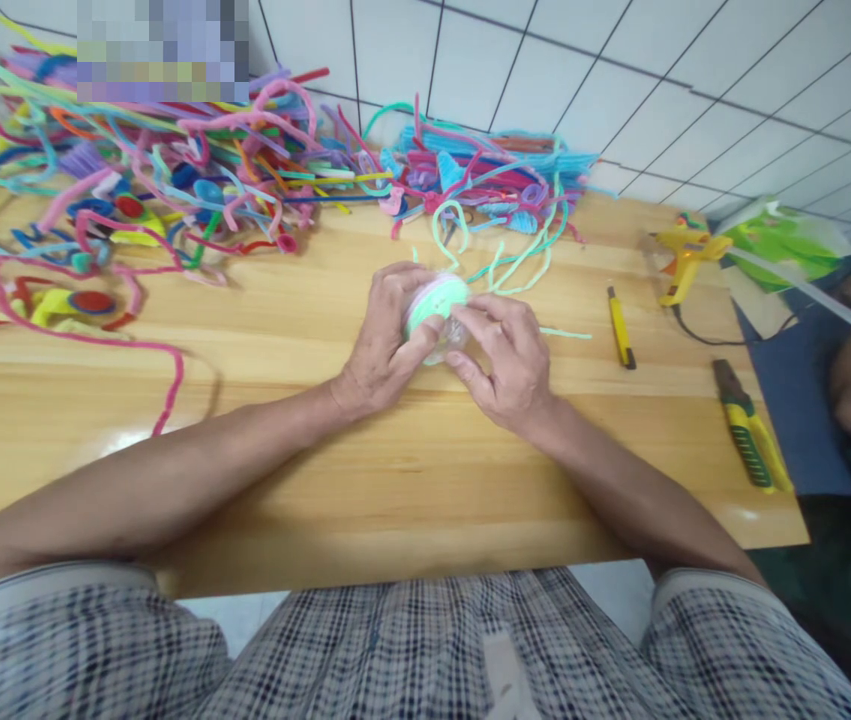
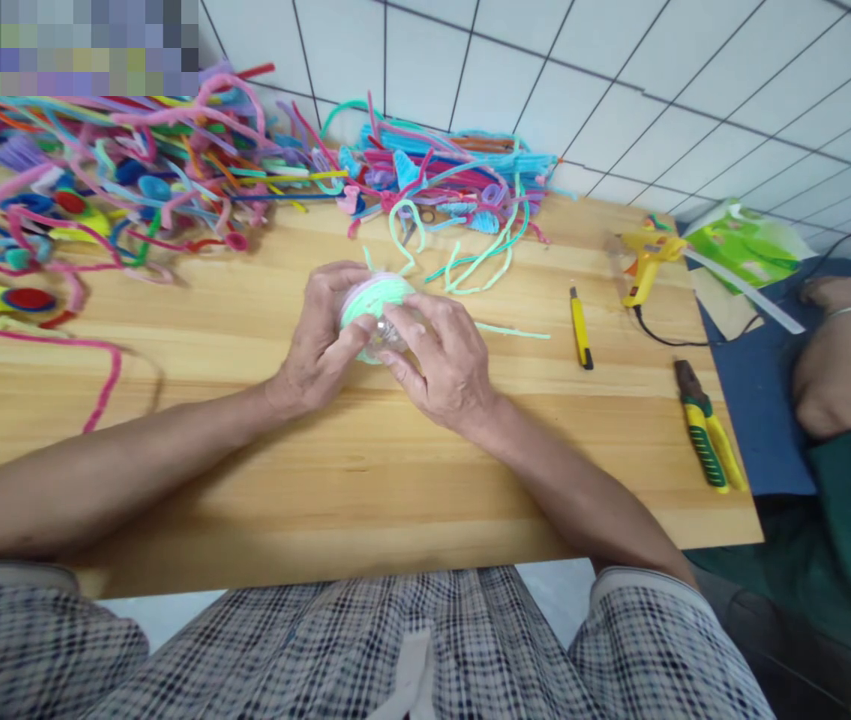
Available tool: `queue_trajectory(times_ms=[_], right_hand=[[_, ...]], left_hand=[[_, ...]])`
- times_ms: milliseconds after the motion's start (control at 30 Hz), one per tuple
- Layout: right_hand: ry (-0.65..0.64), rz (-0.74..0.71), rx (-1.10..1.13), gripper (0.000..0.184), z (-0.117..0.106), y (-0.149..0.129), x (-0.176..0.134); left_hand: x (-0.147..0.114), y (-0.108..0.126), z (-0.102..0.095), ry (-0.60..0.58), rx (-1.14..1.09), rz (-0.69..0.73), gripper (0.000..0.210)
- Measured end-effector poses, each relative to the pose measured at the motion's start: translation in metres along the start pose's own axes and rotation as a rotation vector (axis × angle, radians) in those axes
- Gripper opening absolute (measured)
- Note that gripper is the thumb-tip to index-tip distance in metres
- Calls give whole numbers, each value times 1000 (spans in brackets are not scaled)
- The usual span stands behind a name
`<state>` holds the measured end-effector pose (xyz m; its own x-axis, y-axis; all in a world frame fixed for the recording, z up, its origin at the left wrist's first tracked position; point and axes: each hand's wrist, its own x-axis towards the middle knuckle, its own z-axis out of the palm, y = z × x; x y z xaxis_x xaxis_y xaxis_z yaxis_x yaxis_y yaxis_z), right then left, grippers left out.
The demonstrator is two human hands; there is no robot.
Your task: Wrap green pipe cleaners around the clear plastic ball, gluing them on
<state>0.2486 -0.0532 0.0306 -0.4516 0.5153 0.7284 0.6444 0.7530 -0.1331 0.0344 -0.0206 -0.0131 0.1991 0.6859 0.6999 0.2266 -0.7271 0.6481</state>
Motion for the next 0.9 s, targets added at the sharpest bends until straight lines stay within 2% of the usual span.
queue_trajectory(times_ms=[267,467,700,900], right_hand=[[-64,69,5,51,1,1,-5],[-35,54,-13,50,3,1,-4],[-39,67,-3,50,4,2,-4],[-62,56,43,52,2,7,-5]], left_hand=[[0,2,-4,-23,-20,-21,45],[0,2,-4,-18,-63,-41,43],[2,3,-3,-17,20,-29,47],[3,7,-9,-30,-66,-110,45]])
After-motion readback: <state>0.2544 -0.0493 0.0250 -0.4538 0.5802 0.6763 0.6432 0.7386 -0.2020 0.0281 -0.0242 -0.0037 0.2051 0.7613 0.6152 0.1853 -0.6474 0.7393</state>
